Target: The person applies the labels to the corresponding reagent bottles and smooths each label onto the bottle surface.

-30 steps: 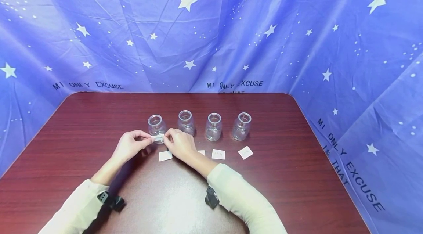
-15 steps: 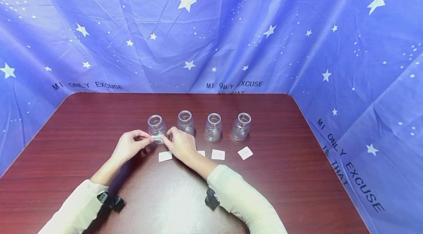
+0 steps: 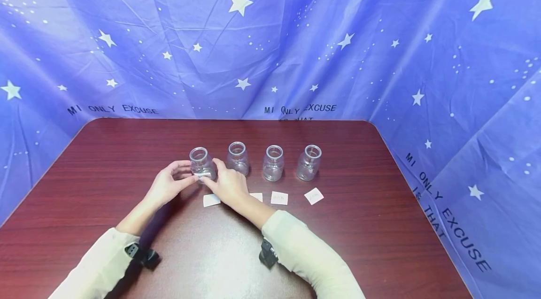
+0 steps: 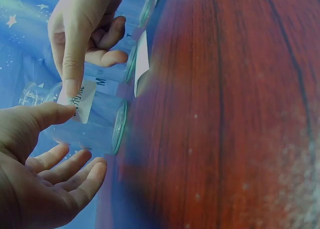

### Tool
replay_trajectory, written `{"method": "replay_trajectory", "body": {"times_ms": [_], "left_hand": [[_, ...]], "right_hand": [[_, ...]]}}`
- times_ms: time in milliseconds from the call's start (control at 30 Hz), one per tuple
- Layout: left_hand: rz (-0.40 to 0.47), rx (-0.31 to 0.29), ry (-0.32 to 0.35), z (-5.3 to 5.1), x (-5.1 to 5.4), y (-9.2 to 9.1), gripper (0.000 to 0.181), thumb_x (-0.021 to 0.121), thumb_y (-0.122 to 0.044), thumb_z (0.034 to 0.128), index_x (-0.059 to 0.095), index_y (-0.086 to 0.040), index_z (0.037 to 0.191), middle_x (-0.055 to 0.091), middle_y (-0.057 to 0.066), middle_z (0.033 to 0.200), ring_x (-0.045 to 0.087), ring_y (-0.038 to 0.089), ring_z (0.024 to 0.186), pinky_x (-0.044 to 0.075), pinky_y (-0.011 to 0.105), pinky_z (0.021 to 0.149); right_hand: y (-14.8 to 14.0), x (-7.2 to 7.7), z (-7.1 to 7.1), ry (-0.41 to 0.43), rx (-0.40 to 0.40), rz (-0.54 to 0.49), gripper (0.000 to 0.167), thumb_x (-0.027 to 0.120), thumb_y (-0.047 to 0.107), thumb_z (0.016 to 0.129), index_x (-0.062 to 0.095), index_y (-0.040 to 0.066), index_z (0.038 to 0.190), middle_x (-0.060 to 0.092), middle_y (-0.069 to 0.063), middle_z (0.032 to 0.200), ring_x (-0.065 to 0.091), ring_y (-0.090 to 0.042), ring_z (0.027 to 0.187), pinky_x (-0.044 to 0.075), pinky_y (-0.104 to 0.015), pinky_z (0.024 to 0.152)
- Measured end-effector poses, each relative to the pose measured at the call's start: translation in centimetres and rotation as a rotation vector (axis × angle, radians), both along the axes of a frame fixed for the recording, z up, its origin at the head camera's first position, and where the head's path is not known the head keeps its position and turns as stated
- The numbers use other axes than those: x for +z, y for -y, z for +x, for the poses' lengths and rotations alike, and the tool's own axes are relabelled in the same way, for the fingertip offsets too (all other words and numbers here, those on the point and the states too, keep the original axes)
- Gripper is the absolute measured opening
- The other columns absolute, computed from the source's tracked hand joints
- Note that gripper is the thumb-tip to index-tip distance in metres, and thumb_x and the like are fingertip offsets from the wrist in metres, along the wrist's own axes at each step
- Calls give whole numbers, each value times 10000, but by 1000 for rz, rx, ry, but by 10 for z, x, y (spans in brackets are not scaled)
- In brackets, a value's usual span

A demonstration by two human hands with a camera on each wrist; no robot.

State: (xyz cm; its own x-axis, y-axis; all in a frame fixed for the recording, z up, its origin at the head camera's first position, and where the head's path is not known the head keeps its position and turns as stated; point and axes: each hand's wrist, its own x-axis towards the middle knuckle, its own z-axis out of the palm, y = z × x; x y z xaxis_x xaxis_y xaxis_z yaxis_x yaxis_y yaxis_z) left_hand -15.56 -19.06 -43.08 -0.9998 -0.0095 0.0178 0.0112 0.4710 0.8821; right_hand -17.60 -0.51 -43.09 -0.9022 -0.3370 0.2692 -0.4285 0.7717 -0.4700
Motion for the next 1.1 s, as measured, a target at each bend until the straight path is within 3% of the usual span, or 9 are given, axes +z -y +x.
{"method": "replay_trajectory", "body": {"times_ms": [133,367,633,900,1100], "left_hand": [[-5,-6,3,0,0,-1,476,694,-174,829,506,-21,1238,628,214,1168,637,332,1035,510,422,883],[-9,-2,6,0,3,-1,475,682,-173,841,502,-9,1248,620,226,1174,636,335,1037,511,414,881],[-13,-8,6,1,5,-1,485,677,-182,843,499,0,1256,617,230,1175,639,331,1032,518,393,870],[-9,-27,-8,2,3,1,488,686,-210,844,519,-10,1257,625,211,1171,646,320,1023,523,399,855],[-12,-32,-23,2,2,3,474,690,-212,844,534,-11,1243,636,207,1149,654,311,1002,531,365,829]], "right_hand": [[1,1,-2,13,-12,-1,559,624,499,837,537,158,1272,619,90,608,546,-15,533,430,-235,516],[-8,0,-9,-47,37,-22,418,604,422,877,606,187,1222,604,86,612,495,-11,514,426,-222,508],[-10,0,-9,29,70,-57,375,528,347,944,572,182,1278,586,86,526,463,22,440,405,-204,488],[-6,0,-6,26,47,5,448,639,358,868,584,128,1249,618,78,604,536,-14,535,428,-208,512],[-3,-1,-4,0,12,33,443,632,394,864,599,148,1231,593,91,586,505,-13,509,439,-231,522]]}}
